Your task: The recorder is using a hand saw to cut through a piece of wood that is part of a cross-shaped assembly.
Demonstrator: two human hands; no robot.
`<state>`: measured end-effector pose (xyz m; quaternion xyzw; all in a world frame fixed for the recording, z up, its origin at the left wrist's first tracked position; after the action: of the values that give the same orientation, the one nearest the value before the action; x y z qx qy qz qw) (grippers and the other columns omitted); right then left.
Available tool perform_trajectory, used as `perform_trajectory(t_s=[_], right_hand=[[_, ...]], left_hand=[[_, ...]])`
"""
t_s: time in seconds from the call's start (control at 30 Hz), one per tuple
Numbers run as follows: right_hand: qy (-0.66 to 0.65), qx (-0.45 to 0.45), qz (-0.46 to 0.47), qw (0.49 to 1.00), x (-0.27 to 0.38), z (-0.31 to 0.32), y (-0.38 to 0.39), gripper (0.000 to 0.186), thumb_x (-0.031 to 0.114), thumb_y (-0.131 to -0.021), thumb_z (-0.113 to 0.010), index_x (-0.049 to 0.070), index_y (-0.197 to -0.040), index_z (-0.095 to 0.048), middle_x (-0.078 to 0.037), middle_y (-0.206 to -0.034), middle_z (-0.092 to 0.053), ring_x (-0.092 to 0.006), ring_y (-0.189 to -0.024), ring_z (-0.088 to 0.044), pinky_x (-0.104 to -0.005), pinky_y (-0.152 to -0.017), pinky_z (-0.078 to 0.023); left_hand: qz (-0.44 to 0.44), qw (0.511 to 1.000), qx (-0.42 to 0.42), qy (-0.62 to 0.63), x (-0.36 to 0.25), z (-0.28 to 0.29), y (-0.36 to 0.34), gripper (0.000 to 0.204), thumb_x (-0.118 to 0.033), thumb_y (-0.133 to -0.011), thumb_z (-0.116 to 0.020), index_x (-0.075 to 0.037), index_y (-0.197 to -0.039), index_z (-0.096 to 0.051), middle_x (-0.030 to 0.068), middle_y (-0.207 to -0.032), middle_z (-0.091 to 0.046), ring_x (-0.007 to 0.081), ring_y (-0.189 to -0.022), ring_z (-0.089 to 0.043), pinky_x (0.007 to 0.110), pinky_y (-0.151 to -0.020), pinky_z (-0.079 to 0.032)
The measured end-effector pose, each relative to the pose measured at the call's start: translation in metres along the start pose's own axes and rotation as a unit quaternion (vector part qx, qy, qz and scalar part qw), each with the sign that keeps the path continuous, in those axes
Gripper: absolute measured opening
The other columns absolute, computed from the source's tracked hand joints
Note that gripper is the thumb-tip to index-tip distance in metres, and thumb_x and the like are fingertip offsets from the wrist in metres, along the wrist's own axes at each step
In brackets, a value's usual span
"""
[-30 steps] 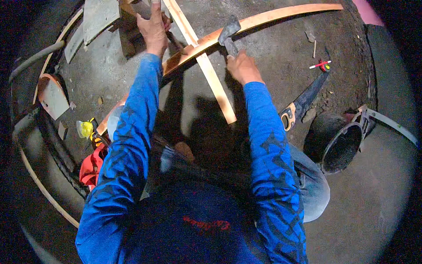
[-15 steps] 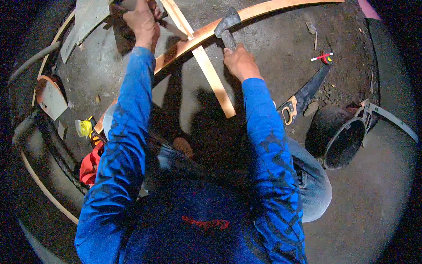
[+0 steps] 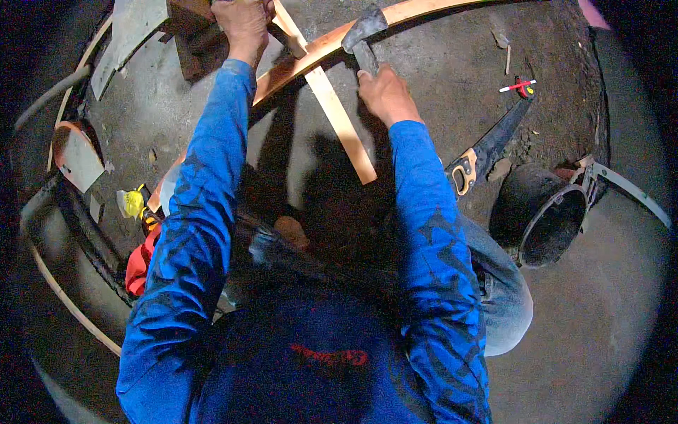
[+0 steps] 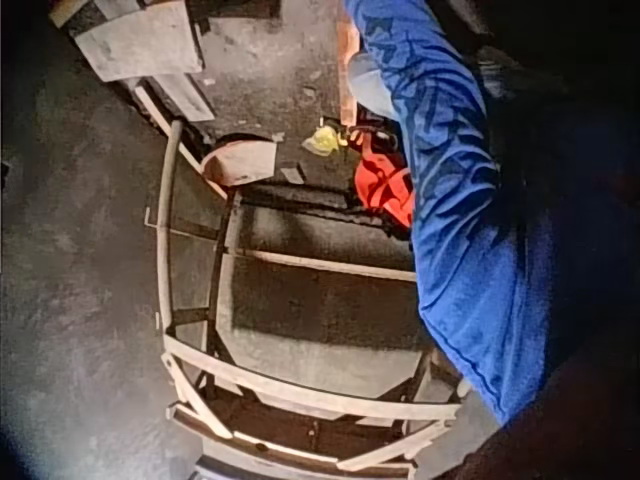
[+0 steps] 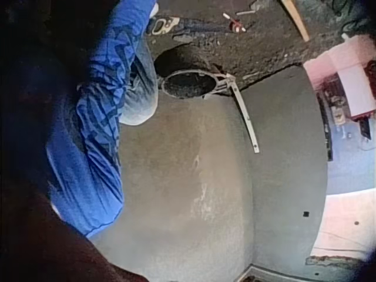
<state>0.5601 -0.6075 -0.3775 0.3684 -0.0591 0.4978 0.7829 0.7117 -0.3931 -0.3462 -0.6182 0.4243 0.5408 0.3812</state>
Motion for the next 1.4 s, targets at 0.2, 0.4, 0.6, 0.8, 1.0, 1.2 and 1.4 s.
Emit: perform_trajectory(t_s=[0.2, 0.4, 0.6, 0.8, 1.0, 1.2, 1.4], right_hand=[[0.005, 0.008, -0.003, 1.0, -0.002, 0.0, -0.002, 0.063, 0.044, -0.096, -0.058, -0.007, -0.133, -0.057, -0.039, -0.129, -0.061, -0.0533, -0.127, -0.056, -0.0527, -0.111, -0.043], [0.017, 0.016, -0.003, 1.0, -0.005, 0.0, -0.005, 0.064, 0.046, -0.096, -0.058, -0.006, -0.134, -0.056, -0.038, -0.131, -0.06, -0.0519, -0.128, -0.055, -0.0531, -0.112, -0.042], [0.014, 0.026, -0.018, 0.999, -0.004, -0.001, -0.007, 0.066, 0.045, -0.096, -0.058, -0.006, -0.138, -0.054, -0.036, -0.135, -0.059, -0.0502, -0.13, -0.055, -0.0517, -0.114, -0.041], [0.024, 0.016, 0.0, 1.0, -0.006, 0.002, -0.005, 0.066, 0.044, -0.097, -0.057, -0.007, -0.138, -0.054, -0.037, -0.132, -0.06, -0.0506, -0.128, -0.056, -0.0529, -0.112, -0.042], [0.032, -0.025, 0.082, 0.996, 0.016, 0.026, 0.012, 0.056, 0.043, -0.1, -0.056, -0.006, -0.128, -0.059, -0.039, -0.115, -0.065, -0.053, -0.115, -0.063, -0.0553, -0.1, -0.049], [0.047, -0.259, 0.388, 0.883, 0.105, 0.125, 0.067, 0.037, 0.035, -0.101, -0.061, -0.001, -0.101, -0.065, -0.029, -0.088, -0.067, -0.0454, -0.082, -0.069, -0.052, -0.07, -0.054], [0.09, -0.264, 0.453, 0.846, 0.148, 0.148, 0.11, 0.034, 0.03, -0.104, -0.057, -0.004, -0.108, -0.058, -0.023, -0.077, -0.063, -0.0396, -0.067, -0.064, -0.0495, -0.061, -0.052]], left_hand=[[-0.011, 1.0, 0.005, 0.013, 0.002, -0.004, 0.001, 0.038, -0.033, -0.088, -0.077, -0.008, -0.066, -0.058, 0.0013, -0.056, -0.054, 0.0145, -0.044, -0.049, 0.032, -0.043, -0.038], [-0.024, 0.998, -0.003, -0.054, 0.009, -0.004, 0.0, 0.038, -0.033, -0.088, -0.078, -0.006, -0.069, -0.059, 0.0021, -0.058, -0.056, 0.0138, -0.047, -0.052, 0.033, -0.045, -0.039], [-0.069, 0.995, -0.019, -0.075, 0.002, -0.008, 0.007, 0.04, -0.032, -0.089, -0.077, -0.005, -0.066, -0.057, 0.0014, -0.059, -0.055, 0.0144, -0.05, -0.052, 0.034, -0.049, -0.041], [-0.074, 0.995, 0.021, -0.069, -0.001, -0.008, 0.016, 0.038, -0.029, -0.09, -0.076, -0.005, -0.068, -0.056, 0.0006, -0.059, -0.055, 0.0138, -0.053, -0.053, 0.035, -0.052, -0.042], [-0.103, 0.994, 0.0, -0.029, 0.001, -0.003, 0.017, 0.038, -0.029, -0.09, -0.076, -0.003, -0.07, -0.056, 0.0013, -0.063, -0.057, 0.0157, -0.057, -0.055, 0.035, -0.055, -0.044], [-0.109, 0.991, -0.073, -0.026, 0.01, 0.004, 0.034, 0.041, -0.028, -0.09, -0.077, 0.0, -0.07, -0.054, 0.0021, -0.063, -0.055, 0.018, -0.06, -0.055, 0.038, -0.056, -0.045], [-0.171, 0.98, 0.024, -0.103, 0.036, 0.004, 0.028, 0.03, -0.021, -0.093, -0.072, 0.001, -0.077, -0.06, 0.0079, -0.065, -0.06, 0.0222, -0.059, -0.056, 0.041, -0.058, -0.045]])
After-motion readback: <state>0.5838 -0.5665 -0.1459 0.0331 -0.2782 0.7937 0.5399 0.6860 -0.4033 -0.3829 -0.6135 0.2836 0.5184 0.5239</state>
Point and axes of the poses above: each hand's wrist, its own y-axis away from the middle knuckle, its own z-axis out of the back of the hand, x = y × z, the point moved 2 cm from there along -y, towards the middle knuckle
